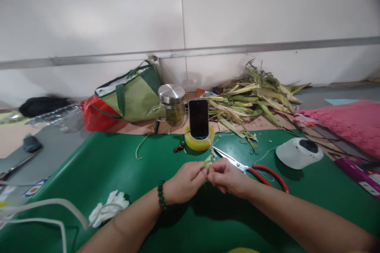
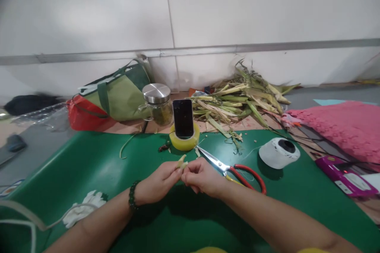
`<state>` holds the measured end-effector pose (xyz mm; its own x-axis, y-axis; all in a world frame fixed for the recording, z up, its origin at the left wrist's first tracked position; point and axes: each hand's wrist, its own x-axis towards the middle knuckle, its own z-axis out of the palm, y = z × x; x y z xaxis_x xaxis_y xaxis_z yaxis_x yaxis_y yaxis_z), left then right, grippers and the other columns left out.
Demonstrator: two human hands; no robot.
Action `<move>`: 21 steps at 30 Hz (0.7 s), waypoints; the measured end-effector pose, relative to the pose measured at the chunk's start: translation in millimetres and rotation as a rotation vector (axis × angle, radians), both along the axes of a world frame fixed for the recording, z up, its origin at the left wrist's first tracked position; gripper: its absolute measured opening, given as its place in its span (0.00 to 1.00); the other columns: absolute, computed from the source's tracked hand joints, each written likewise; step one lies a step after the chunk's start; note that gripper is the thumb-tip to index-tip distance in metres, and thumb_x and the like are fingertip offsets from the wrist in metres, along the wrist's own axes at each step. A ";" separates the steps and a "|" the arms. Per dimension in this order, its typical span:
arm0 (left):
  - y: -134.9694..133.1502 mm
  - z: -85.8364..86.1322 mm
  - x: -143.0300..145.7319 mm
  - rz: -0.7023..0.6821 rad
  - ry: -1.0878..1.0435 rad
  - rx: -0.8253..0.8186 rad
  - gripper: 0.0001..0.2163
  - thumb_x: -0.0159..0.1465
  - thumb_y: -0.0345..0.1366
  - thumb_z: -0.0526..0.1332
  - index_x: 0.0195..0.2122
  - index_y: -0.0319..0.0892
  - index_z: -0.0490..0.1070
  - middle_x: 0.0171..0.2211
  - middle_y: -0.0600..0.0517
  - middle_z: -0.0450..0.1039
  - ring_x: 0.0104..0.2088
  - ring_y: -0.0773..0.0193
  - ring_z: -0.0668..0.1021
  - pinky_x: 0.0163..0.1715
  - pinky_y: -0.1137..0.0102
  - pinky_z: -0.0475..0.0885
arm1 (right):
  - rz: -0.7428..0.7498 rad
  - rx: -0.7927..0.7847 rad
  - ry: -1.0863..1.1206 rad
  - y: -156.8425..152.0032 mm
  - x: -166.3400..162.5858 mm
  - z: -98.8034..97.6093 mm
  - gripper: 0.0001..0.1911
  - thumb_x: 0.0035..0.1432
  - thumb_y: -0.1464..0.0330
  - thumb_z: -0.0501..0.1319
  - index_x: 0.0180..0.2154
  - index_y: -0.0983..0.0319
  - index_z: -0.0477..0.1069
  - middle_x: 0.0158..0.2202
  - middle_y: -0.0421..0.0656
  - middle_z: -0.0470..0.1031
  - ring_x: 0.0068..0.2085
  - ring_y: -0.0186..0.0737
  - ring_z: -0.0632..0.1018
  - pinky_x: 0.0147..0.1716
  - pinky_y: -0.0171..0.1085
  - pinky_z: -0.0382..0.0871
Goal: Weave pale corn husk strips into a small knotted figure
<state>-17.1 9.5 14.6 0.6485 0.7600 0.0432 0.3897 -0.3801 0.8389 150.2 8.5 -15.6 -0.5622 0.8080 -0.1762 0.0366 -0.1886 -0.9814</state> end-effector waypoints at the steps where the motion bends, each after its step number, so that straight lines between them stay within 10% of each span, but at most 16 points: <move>1: -0.2 0.7 -0.6 -0.003 0.024 0.023 0.14 0.65 0.40 0.43 0.25 0.42 0.58 0.25 0.53 0.63 0.27 0.66 0.65 0.31 0.71 0.61 | -0.011 -0.035 0.010 -1.4 -1.1 -1.0 0.12 0.45 0.63 0.58 0.17 0.62 0.62 0.10 0.32 0.59 0.11 0.24 0.58 0.11 0.27 0.46; 7: 2.3 -0.7 -3.4 0.009 0.024 -0.038 0.15 0.64 0.41 0.45 0.24 0.41 0.61 0.24 0.52 0.65 0.27 0.65 0.67 0.32 0.71 0.63 | -0.048 -0.122 0.046 -2.6 -4.5 0.2 0.12 0.43 0.64 0.58 0.15 0.62 0.60 0.11 0.32 0.58 0.11 0.23 0.56 0.10 0.27 0.44; 14: 13.7 -8.6 -6.0 0.147 -0.195 -0.713 0.22 0.52 0.54 0.59 0.23 0.35 0.71 0.23 0.49 0.68 0.25 0.66 0.70 0.29 0.71 0.68 | -0.047 0.048 -0.131 14.7 5.6 6.9 0.15 0.49 0.60 0.59 0.19 0.63 0.64 0.11 0.32 0.60 0.13 0.23 0.57 0.12 0.26 0.48; 21: 9.3 -5.8 -0.5 0.161 -0.270 -0.656 0.24 0.49 0.57 0.64 0.22 0.35 0.72 0.23 0.50 0.70 0.26 0.68 0.69 0.29 0.73 0.66 | -0.012 0.082 -0.153 16.7 7.9 6.4 0.22 0.54 0.52 0.56 0.21 0.64 0.65 0.15 0.35 0.65 0.14 0.26 0.64 0.12 0.26 0.55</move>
